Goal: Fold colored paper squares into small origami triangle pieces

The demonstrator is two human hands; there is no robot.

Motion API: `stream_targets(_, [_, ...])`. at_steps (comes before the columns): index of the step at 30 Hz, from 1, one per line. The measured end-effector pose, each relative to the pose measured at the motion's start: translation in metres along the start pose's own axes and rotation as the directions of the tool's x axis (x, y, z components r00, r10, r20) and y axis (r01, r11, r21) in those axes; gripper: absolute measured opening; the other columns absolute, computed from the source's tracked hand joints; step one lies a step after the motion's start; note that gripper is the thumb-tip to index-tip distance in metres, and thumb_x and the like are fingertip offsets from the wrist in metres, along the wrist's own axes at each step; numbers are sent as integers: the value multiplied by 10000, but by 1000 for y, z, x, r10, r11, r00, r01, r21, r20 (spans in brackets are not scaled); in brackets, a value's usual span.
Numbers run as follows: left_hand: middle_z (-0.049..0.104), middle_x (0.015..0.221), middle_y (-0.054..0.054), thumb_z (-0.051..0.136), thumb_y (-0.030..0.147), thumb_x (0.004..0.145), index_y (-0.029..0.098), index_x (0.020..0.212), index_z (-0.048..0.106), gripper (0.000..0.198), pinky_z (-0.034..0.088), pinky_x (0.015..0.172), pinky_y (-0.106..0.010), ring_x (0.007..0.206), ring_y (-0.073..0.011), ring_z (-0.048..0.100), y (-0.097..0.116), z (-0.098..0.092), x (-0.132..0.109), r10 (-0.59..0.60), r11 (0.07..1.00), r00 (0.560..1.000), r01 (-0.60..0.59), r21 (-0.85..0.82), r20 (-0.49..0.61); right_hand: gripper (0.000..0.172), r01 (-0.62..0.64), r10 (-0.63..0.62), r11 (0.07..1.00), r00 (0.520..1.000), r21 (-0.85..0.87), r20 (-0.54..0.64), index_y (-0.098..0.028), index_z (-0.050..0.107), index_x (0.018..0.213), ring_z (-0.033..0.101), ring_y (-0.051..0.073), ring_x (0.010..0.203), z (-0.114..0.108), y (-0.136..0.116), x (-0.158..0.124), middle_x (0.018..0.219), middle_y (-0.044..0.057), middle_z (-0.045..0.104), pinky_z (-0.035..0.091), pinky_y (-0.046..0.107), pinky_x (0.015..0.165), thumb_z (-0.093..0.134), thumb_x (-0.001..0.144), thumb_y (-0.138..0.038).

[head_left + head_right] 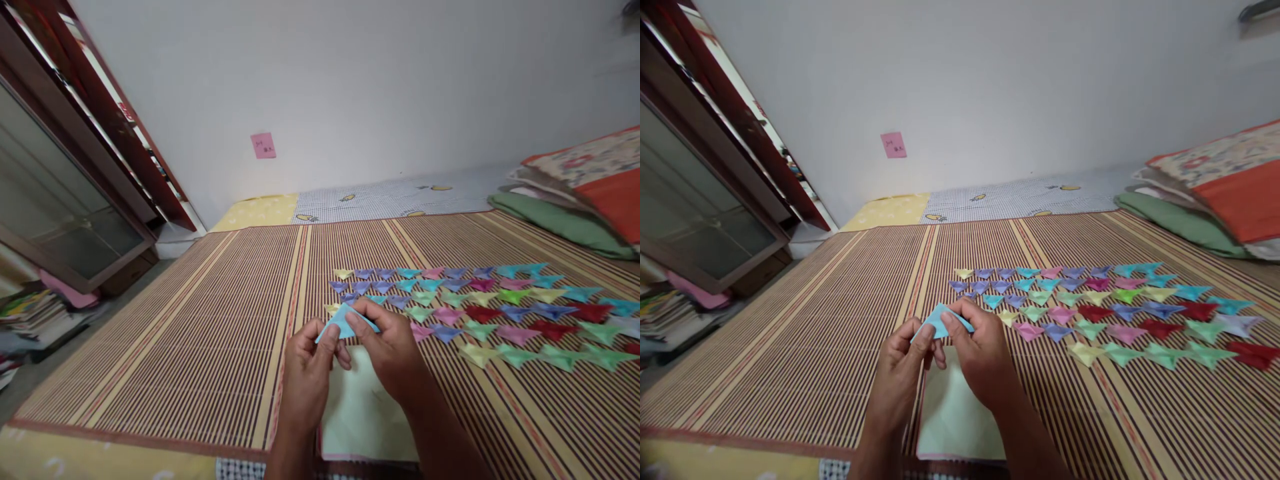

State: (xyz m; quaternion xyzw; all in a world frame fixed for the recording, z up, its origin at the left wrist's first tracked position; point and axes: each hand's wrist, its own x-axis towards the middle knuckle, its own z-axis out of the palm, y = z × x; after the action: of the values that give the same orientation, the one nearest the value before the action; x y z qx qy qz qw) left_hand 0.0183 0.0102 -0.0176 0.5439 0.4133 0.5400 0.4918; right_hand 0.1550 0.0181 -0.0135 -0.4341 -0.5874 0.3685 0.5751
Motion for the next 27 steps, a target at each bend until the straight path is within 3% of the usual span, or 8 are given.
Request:
stream_targets(5, [678,658,-14,712,371,891,170,718,711,265,473,614,-235,619,-145,607,1,-2,1,-30,1000,999,30,10,43,276,-112,89,982,984,150,151,-203,604,741,559,138,535,1,-3,0,578,-40,560,447,266,563,588,962,-368])
stream_targets(9, [686,655,-6,731,359,886,172,711,710,257,485,646,-237,615,-137,608,-4,-4,1,-24,999,999,23,-36,-44,198,-150,138,974,987,168,79,-194,652,854,595,144,601,1,2,1,668,-22,623,469,256,577,660,912,-383])
stream_targets(14, [667,617,3,753,374,867,173,654,687,300,466,627,-223,590,-124,582,-5,-4,1,6,1000,980,-10,-17,-200,251,-138,128,982,988,128,84,-189,661,804,581,154,647,1,8,0,692,2,639,445,263,594,616,938,-396])
stream_targets(20, [662,604,21,781,417,832,169,710,664,299,452,554,-206,499,-95,546,-7,0,3,-137,970,972,94,-222,-189,281,-58,59,998,998,-27,28,-179,675,800,508,135,596,-1,8,-1,676,-5,621,380,265,574,561,960,-379])
stream_targets(27, [642,574,11,784,423,825,162,656,672,330,462,540,-216,505,-110,562,-7,2,3,-67,995,966,46,-90,-249,171,-169,131,954,978,249,163,-190,646,788,608,141,614,5,5,1,666,-16,659,459,248,596,705,865,-331])
